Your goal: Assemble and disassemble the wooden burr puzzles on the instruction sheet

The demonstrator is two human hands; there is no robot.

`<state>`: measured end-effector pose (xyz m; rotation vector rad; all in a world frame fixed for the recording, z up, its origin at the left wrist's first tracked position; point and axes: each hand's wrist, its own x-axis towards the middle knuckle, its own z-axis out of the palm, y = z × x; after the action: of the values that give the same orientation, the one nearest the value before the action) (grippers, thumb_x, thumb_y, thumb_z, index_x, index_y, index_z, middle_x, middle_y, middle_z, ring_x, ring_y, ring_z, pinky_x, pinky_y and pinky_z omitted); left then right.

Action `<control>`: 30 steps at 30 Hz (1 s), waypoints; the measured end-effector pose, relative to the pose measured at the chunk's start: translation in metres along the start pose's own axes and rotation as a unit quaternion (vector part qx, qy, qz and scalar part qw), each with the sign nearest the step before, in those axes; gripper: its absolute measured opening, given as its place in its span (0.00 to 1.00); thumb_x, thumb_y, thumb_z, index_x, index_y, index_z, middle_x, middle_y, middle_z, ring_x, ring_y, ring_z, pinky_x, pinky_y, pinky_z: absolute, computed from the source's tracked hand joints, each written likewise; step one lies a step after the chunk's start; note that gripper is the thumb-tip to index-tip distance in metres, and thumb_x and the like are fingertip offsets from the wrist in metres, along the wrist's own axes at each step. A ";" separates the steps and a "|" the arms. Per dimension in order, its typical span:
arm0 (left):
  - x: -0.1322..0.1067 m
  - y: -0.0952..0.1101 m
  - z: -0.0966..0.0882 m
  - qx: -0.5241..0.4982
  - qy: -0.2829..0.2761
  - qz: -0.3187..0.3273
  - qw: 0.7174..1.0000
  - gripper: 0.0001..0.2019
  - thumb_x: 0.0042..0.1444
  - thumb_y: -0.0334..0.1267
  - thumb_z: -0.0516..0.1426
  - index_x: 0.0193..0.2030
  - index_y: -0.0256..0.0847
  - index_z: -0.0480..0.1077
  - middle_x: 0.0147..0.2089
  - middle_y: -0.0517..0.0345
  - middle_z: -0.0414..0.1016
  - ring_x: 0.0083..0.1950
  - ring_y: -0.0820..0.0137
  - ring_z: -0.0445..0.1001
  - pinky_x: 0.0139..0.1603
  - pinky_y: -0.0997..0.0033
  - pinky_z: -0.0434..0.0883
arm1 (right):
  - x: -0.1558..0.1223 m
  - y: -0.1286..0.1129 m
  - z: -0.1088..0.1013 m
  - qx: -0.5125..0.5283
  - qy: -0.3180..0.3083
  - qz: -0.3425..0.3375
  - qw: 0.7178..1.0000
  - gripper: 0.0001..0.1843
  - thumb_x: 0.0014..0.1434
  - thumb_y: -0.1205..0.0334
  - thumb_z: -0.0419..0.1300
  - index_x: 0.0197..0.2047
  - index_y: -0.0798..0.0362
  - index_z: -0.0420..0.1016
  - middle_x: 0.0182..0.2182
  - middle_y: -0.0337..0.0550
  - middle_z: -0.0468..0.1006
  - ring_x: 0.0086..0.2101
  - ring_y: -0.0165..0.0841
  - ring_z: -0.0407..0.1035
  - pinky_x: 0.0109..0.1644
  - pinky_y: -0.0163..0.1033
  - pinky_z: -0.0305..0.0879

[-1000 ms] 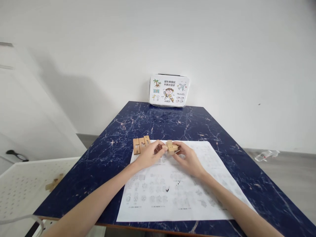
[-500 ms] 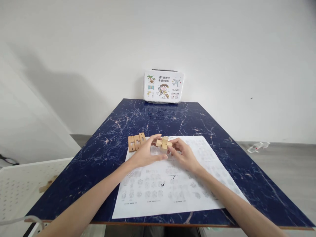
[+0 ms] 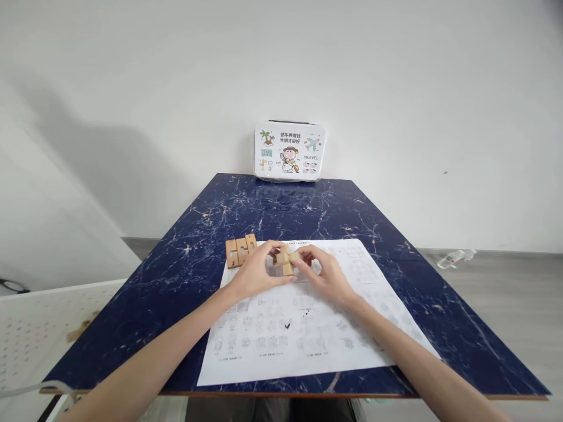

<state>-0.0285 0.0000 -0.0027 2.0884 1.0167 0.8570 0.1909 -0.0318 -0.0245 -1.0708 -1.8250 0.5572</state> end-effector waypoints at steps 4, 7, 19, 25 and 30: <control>0.000 -0.001 -0.001 0.013 -0.008 0.010 1.000 0.30 0.50 0.53 0.72 0.58 0.46 0.71 0.58 0.49 0.77 0.57 0.53 0.76 0.58 0.50 0.73 | -0.002 0.001 0.001 0.005 -0.018 0.024 1.000 0.13 0.72 0.49 0.57 0.45 0.49 0.74 0.36 0.44 0.81 0.33 0.35 0.73 0.36 0.40 0.69; 0.001 -0.001 -0.002 0.008 -0.023 0.005 1.000 0.30 0.51 0.54 0.71 0.58 0.46 0.72 0.59 0.49 0.78 0.58 0.53 0.76 0.58 0.51 0.73 | -0.001 -0.001 0.000 0.003 -0.022 0.011 1.000 0.12 0.72 0.50 0.56 0.45 0.49 0.74 0.37 0.44 0.81 0.33 0.35 0.72 0.37 0.40 0.69; 0.007 0.002 -0.007 -0.166 -0.123 -0.025 0.978 0.26 0.61 0.52 0.65 0.61 0.44 0.69 0.58 0.46 0.77 0.57 0.56 0.77 0.56 0.55 0.75 | 0.001 -0.005 -0.005 0.001 -0.010 -0.051 0.999 0.11 0.73 0.52 0.56 0.51 0.47 0.75 0.41 0.46 0.81 0.36 0.37 0.72 0.42 0.44 0.71; 0.006 0.002 -0.010 -0.175 -0.159 -0.042 0.971 0.22 0.68 0.59 0.55 0.50 0.42 0.75 0.48 0.50 0.80 0.50 0.59 0.78 0.53 0.58 0.75 | 0.003 -0.009 -0.009 0.020 -0.003 -0.058 0.998 0.11 0.73 0.52 0.56 0.51 0.47 0.75 0.41 0.45 0.80 0.37 0.37 0.72 0.43 0.44 0.72; 0.003 0.004 -0.011 -0.181 -0.171 -0.070 0.966 0.26 0.69 0.63 0.51 0.46 0.43 0.77 0.45 0.50 0.81 0.50 0.57 0.79 0.59 0.54 0.74 | 0.004 -0.011 -0.010 0.015 -0.007 -0.059 0.998 0.12 0.74 0.52 0.56 0.51 0.47 0.76 0.40 0.46 0.80 0.37 0.37 0.73 0.43 0.44 0.72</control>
<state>-0.0340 0.0040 0.0077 1.7520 0.7472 0.5374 0.1944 -0.0352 -0.0095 -0.9346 -1.8740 0.5206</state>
